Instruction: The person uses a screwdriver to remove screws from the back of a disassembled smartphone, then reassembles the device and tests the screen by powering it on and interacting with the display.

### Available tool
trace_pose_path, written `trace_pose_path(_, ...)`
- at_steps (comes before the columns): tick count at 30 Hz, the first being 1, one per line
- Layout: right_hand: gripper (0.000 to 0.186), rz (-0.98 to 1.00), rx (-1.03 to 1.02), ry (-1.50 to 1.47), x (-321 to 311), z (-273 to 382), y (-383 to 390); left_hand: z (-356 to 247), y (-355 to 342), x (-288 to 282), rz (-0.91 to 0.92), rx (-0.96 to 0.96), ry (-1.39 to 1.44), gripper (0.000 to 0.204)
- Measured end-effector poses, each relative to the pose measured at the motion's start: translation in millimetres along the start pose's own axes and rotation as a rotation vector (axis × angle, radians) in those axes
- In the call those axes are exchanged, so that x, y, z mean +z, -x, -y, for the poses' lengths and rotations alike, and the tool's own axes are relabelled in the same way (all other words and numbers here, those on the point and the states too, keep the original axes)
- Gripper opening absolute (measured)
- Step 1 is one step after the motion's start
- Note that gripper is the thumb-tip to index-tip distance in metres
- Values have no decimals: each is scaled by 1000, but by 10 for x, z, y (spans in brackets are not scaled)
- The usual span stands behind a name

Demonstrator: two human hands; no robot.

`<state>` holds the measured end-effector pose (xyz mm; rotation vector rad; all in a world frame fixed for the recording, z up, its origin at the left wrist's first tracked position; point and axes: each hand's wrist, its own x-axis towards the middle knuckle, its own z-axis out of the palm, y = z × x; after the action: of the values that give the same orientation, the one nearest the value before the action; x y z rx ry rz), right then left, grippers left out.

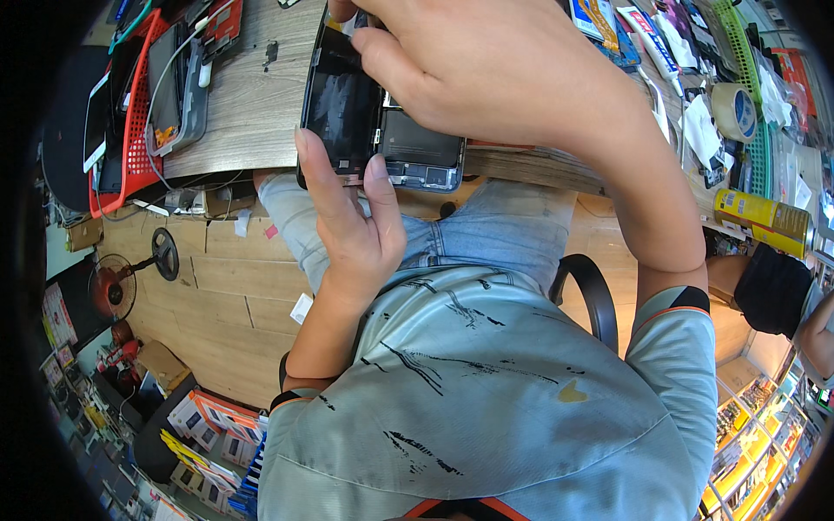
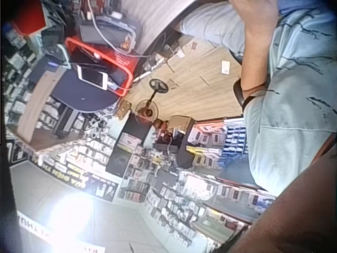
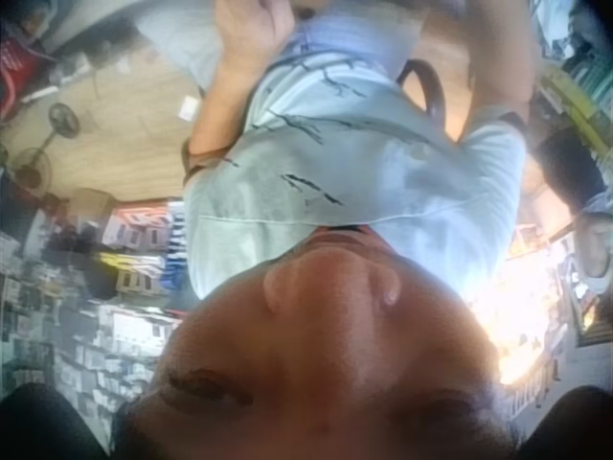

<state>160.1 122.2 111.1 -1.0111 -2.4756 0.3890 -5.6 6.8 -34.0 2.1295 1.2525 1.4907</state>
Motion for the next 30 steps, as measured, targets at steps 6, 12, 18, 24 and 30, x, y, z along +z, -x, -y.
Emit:
trace_pose_path(6,23,20,73,122,-84,131,-1,-12,-12,14,-9,-1,14,79)
trace_pose_path(12,22,-98,32,61,-21,221,16,7,-1,22,-14,12,-28,78)
trace_pose_path(18,23,10,-5,-8,-36,-4,35,-1,-14,15,-6,16,4,79)
trace_pose_path(24,24,29,70,68,-45,91,37,0,28,19,-6,-28,-5,79)
trace_pose_path(30,26,26,33,-26,-75,105,61,-4,1,18,-4,-4,-14,79)
